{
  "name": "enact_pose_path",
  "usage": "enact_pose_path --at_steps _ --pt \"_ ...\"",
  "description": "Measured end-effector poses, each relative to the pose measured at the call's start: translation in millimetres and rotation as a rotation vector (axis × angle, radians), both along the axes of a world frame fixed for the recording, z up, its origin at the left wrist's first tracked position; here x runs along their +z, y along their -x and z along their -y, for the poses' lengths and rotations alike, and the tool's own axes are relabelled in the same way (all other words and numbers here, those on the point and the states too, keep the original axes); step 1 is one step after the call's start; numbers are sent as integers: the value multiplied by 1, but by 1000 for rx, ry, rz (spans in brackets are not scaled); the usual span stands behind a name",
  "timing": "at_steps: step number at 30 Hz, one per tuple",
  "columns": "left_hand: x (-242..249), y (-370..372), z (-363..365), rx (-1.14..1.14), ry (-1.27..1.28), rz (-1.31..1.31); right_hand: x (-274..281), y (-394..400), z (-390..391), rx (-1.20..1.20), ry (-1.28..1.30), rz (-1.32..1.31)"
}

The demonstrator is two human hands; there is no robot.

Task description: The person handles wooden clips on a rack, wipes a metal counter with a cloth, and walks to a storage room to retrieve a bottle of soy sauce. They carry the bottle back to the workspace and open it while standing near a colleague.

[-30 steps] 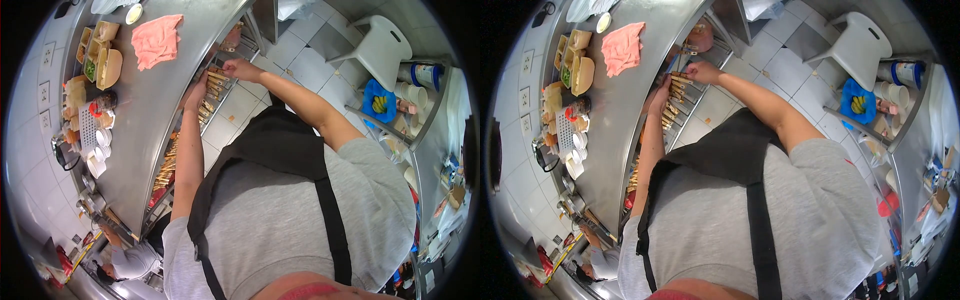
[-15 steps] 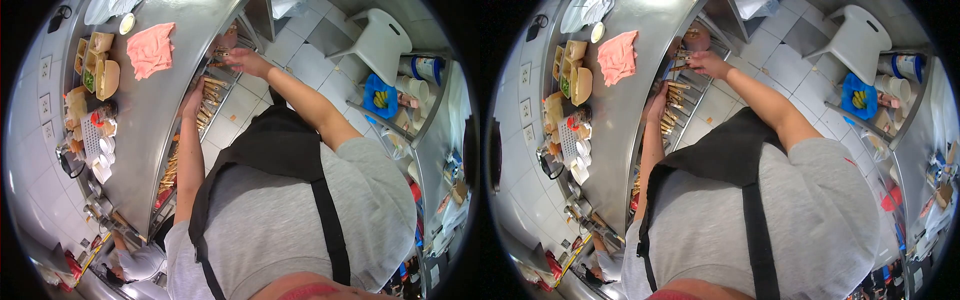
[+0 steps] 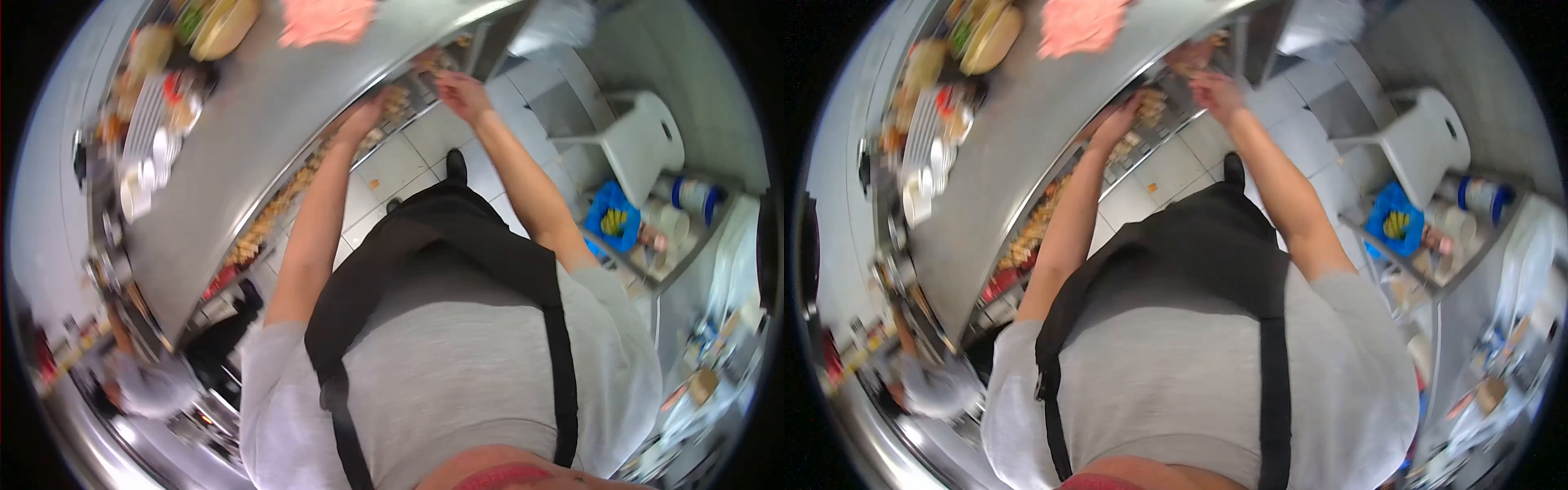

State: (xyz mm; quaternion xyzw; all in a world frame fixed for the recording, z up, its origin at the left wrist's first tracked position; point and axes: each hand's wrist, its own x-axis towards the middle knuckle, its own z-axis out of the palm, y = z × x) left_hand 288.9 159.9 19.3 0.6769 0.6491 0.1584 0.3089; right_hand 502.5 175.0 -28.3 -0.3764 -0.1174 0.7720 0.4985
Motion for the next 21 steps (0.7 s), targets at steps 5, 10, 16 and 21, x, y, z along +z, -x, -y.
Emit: enact_pose_path --at_steps 5,10,16,21 --pt "5 47 49 48 -15 -239 -25 -29 56 -19 172 150" --pt "-110 241 121 -108 -389 -1159 -46 -38 153 43 409 25" --pt "-23 386 220 274 138 -523 -31 73 198 493 320 191" --pt "-3 399 245 281 200 -375 -1 200 186 900 128 186"
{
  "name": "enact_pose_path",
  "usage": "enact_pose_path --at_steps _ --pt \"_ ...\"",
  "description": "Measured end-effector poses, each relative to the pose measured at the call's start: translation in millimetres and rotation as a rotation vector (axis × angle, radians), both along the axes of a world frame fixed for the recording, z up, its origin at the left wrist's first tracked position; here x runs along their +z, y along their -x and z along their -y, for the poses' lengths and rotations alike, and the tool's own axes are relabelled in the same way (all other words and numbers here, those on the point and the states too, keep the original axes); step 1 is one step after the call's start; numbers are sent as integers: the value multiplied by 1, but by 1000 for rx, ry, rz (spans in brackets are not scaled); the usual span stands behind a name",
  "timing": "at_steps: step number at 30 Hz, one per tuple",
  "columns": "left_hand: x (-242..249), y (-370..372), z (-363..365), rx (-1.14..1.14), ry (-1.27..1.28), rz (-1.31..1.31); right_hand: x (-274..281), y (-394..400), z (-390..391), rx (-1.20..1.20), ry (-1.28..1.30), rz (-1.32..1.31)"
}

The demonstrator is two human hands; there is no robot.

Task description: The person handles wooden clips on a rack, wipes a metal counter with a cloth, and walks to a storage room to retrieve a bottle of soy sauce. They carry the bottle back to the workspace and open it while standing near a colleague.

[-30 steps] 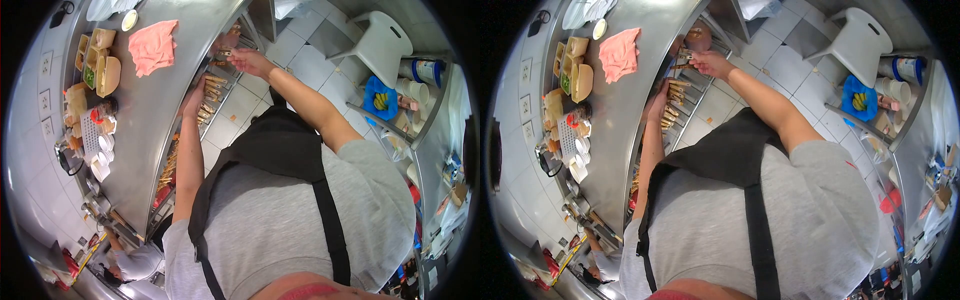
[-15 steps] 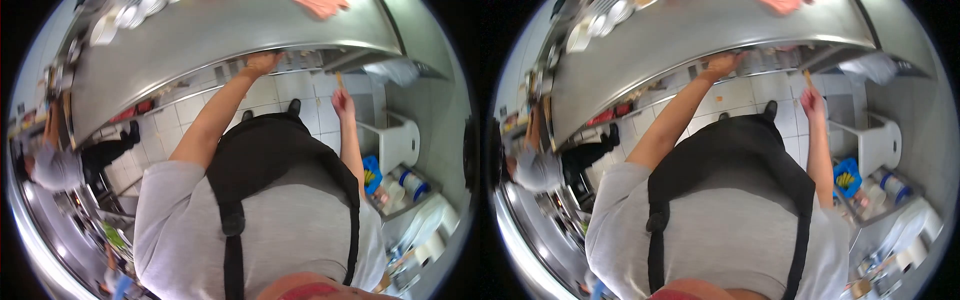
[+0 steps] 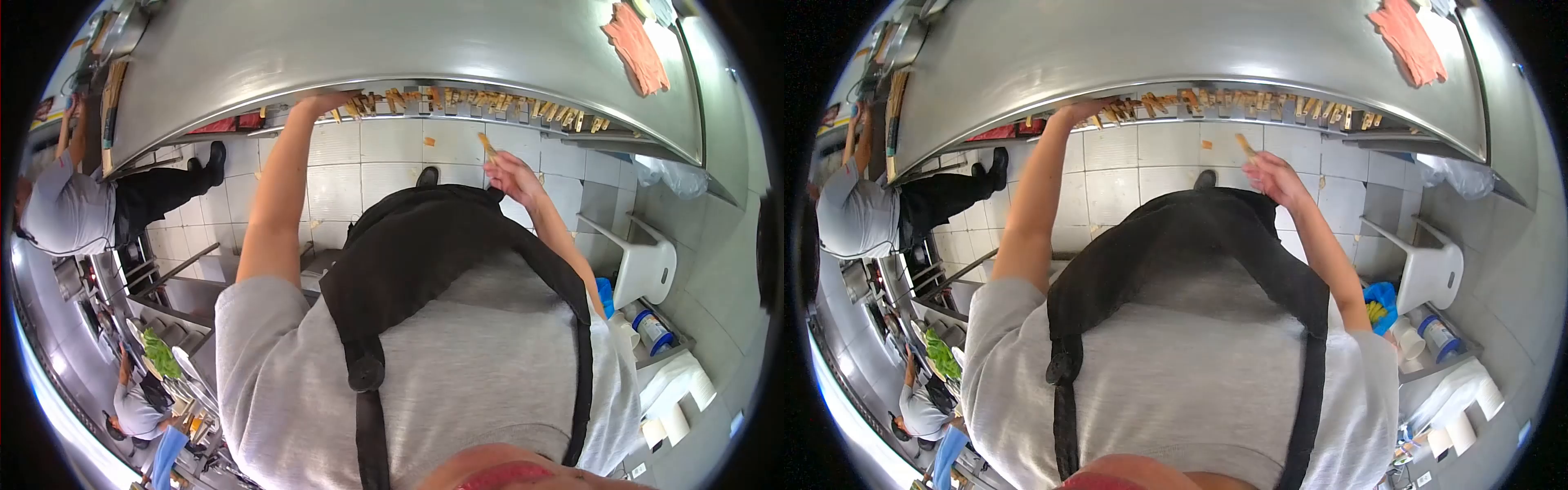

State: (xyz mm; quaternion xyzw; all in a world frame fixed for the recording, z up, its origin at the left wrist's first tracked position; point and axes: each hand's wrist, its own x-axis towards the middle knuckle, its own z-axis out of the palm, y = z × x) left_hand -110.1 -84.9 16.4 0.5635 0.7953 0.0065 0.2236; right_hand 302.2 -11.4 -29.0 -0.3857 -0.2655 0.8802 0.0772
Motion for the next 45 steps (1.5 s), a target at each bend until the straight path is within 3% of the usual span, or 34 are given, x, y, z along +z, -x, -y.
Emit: enact_pose_path --at_steps 1,2,6,9,11,12,14,15,20,24,25,27,28,29,32,34,35,38,45 --pt "3 -3 0 4 -89 -57 15 24 -3 81 -34 -18" --pt "15 -4 -2 26 -59 92 23 46 -6 82 -40 -17" --pt "15 -3 0 28 -65 25 48 111 -6 227 -65 -107" --pt "-16 15 0 0 -53 65 48 145 2 360 -89 -123" --pt "-90 46 1 268 -441 794 46 159 9 447 -99 -118" --pt "-73 41 3 268 -440 795 44 163 11 502 -105 -101" --pt "-15 22 10 548 -269 1304 44 172 16 580 -120 -45" --pt "-6 20 11 552 -268 1306 43 174 17 583 -118 -43" --pt "17 23 15 -104 194 448 48 195 28 649 -178 18" --pt "26 18 19 97 207 360 49 217 41 627 -265 106" --pt "24 18 17 94 202 355 51 221 43 624 -271 103" --pt "5 17 20 -114 41 96 52 224 47 612 -287 205" --pt "2 18 20 -78 85 282 51 225 49 598 -289 229" --pt "-2 19 20 -77 80 281 51 227 50 599 -294 229" --pt "-3 16 22 -57 68 227 48 233 55 557 -292 312" --pt "0 12 27 -129 41 -17 46 236 57 546 -306 304" --pt "2 12 30 -128 41 -18 47 236 59 547 -306 302" --pt "11 17 36 -61 44 93 38 237 62 454 -339 354" --pt "29 15 48 62 29 353 22 226 85 429 -370 161"
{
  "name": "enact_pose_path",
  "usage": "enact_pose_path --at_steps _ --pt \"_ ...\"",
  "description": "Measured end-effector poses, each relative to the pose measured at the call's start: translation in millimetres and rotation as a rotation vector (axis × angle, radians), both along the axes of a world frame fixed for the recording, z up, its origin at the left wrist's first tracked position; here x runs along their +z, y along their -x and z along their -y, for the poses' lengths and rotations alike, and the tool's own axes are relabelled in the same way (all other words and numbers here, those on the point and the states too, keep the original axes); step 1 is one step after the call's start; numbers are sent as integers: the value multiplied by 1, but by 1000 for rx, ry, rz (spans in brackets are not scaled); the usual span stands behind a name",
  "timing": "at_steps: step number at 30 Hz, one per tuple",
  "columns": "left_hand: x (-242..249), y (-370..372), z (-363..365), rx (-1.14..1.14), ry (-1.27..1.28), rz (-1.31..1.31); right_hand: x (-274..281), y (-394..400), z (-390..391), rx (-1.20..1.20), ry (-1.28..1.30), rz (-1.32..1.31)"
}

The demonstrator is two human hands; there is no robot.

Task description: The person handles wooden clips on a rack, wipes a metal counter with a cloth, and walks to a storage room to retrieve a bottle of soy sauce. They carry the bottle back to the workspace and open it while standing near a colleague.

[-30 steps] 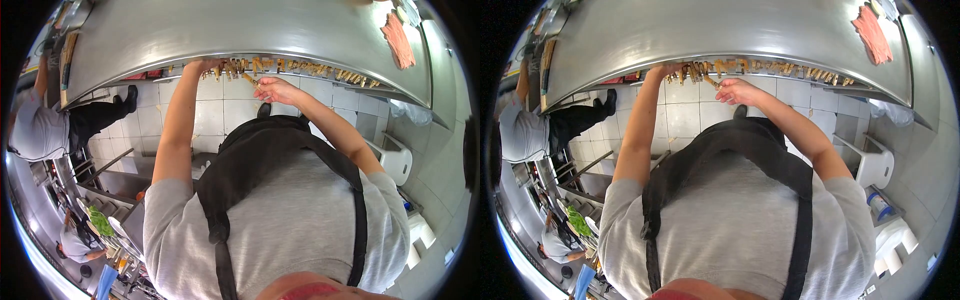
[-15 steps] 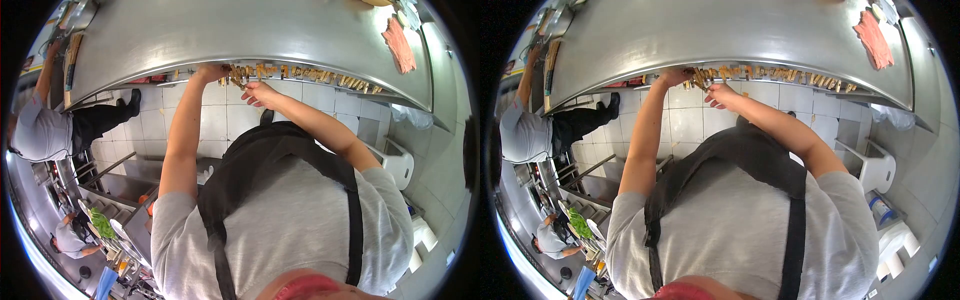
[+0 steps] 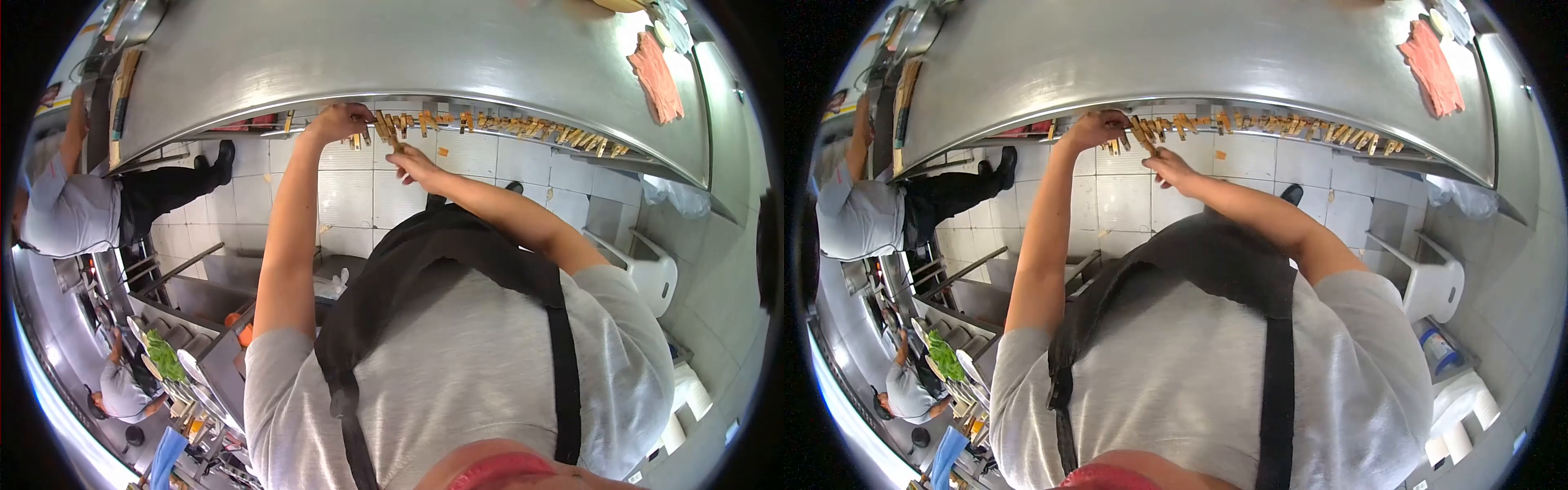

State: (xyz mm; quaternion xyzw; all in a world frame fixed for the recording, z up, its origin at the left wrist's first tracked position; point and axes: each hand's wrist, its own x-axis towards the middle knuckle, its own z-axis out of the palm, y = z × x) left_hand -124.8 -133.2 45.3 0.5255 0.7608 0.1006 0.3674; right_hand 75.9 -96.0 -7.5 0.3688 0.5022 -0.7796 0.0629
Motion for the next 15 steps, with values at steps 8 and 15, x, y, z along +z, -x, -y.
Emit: enact_pose_path --at_steps 8,15 --pt "4 0 5 -5 80 50 0 20 22 -134 375 -146" --pt "-1 2 7 -17 97 60 -10 21 19 -147 419 -208"
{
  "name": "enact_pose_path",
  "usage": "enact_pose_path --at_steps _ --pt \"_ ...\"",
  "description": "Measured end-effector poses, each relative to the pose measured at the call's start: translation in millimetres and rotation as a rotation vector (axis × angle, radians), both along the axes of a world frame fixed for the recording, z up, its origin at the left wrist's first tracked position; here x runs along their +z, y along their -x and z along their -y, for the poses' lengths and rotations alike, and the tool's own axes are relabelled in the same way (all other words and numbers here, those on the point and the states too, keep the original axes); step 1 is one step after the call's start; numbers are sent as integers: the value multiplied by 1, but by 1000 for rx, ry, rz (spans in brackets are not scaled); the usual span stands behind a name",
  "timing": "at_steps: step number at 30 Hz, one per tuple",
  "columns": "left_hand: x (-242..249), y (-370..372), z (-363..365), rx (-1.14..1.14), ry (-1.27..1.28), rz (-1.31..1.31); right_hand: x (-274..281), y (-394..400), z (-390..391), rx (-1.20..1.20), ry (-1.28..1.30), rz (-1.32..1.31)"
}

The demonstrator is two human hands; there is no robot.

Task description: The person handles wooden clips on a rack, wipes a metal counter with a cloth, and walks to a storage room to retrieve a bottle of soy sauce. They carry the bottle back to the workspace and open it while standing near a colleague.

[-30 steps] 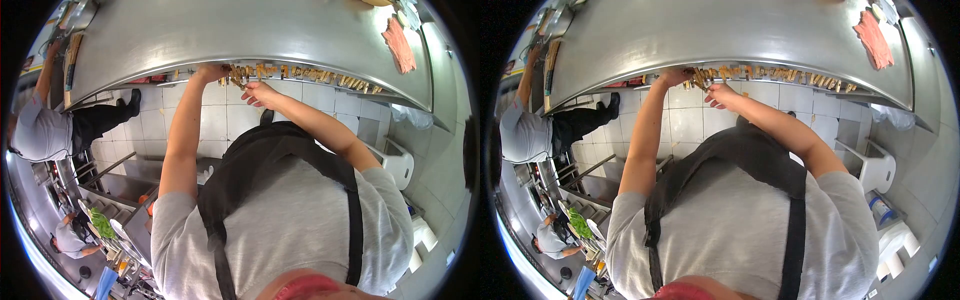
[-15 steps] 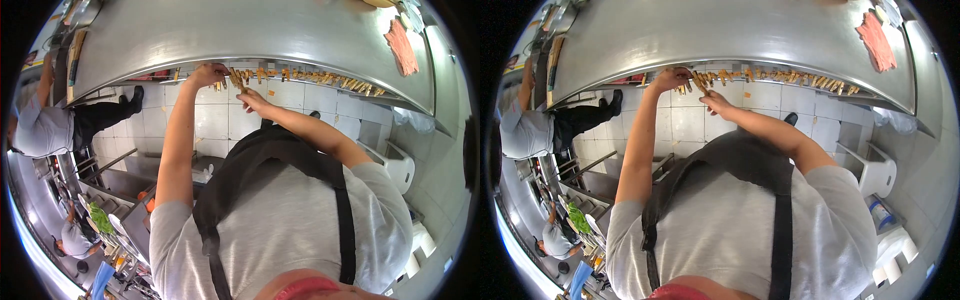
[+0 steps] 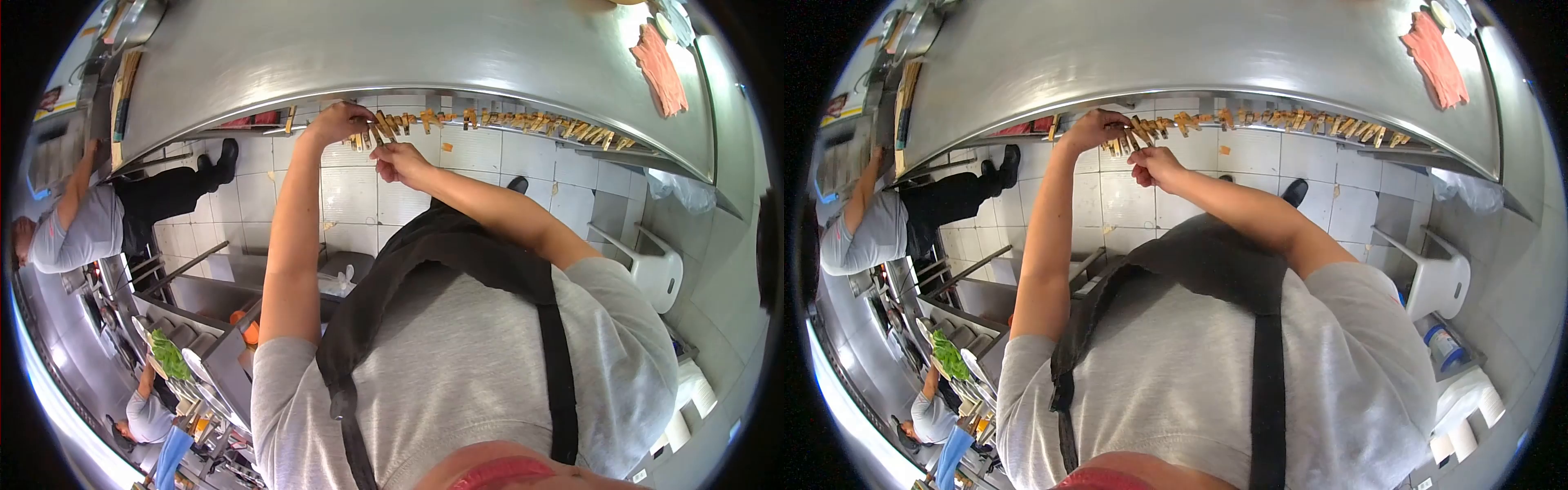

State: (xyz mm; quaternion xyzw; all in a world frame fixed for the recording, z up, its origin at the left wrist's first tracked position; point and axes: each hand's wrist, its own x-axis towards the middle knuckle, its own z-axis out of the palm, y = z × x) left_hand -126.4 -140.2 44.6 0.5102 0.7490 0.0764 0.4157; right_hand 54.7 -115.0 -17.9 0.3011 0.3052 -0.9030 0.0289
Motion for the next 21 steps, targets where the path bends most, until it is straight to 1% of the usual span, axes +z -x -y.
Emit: enact_pose_path --at_steps 1,3,5,6,8,9,10,11,13,15,16,18,20,21 --pt "2 -1 1 -5 -31 4 1 2 0 -1 -1 0" --pt "7 -2 2 -12 -62 4 3 7 0 -88 79 -22" --pt "15 -3 1 -22 -85 119 -2 6 3 -90 115 -32" --pt "19 -5 2 -25 -84 117 -4 5 4 -93 154 -41" --pt "21 -5 2 69 -23 240 -7 2 6 -150 125 -7" --pt "22 -5 0 60 -23 238 -8 0 6 -204 94 32" --pt "19 -4 -1 55 -4 233 -2 -1 4 -261 118 61" --pt "16 -4 -2 51 15 230 -2 -2 3 -269 118 63" --pt "13 -4 -1 75 -13 283 -7 -4 -1 -313 190 -22" --pt "16 -4 -2 90 -22 299 -22 -4 1 -278 154 -18" --pt "15 -5 -2 68 -5 231 -22 -5 4 -308 171 -22" --pt "13 -5 0 59 -24 204 -23 -3 6 -346 191 -27" --pt "5 0 6 35 -44 186 -22 -2 5 -374 240 -108" --pt "3 4 11 64 -59 242 -18 0 6 -352 142 -54"
